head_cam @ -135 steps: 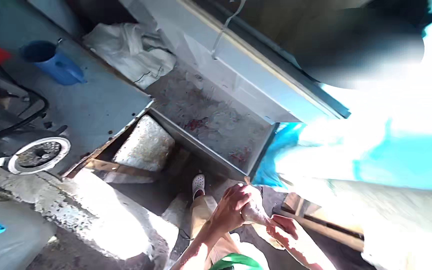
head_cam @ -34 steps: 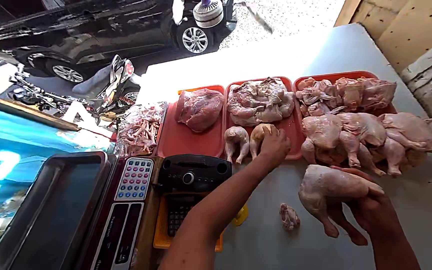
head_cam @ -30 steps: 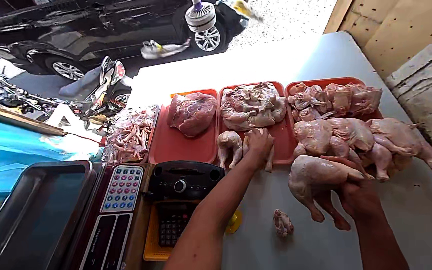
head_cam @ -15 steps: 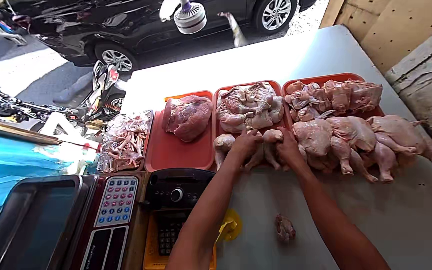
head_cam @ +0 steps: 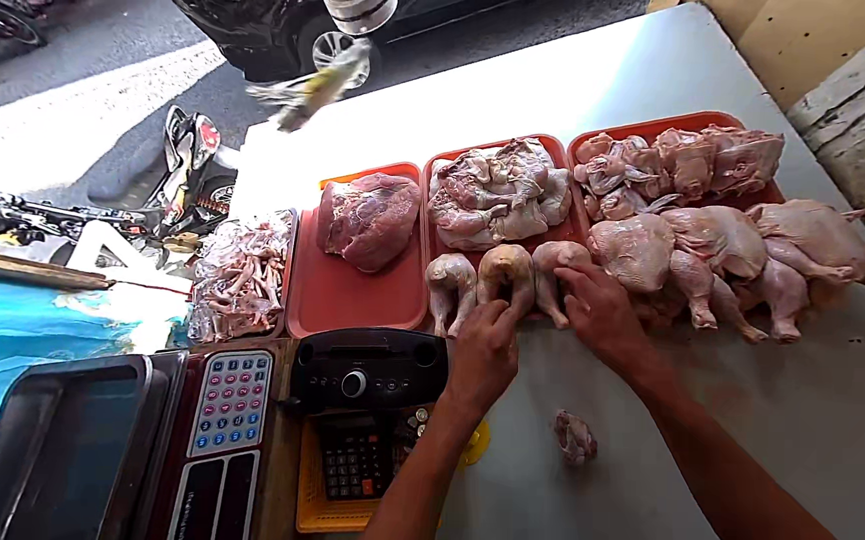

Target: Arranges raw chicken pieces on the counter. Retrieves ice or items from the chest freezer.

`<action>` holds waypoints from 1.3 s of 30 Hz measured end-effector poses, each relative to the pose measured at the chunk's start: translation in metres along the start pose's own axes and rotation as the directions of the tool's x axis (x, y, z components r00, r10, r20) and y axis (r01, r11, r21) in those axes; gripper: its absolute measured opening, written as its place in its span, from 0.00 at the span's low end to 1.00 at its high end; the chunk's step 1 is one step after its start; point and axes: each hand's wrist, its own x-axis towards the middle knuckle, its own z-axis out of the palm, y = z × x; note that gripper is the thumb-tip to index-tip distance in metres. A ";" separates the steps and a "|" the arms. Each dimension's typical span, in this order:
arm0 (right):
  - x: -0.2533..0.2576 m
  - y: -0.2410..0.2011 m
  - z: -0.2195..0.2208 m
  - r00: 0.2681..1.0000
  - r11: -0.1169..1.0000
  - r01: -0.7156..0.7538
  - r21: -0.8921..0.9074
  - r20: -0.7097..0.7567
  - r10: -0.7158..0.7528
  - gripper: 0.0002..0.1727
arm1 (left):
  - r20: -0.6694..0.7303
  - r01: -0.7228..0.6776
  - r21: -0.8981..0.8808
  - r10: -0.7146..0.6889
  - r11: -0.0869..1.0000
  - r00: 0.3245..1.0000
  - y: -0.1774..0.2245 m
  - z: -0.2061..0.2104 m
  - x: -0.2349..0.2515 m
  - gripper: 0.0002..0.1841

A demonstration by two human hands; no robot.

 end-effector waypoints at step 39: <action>-0.048 -0.047 0.088 0.963 0.997 -0.081 -0.001 0.260 0.078 0.22 | 0.654 0.229 0.383 -0.437 0.895 0.617 -0.059 -0.016 0.040 0.32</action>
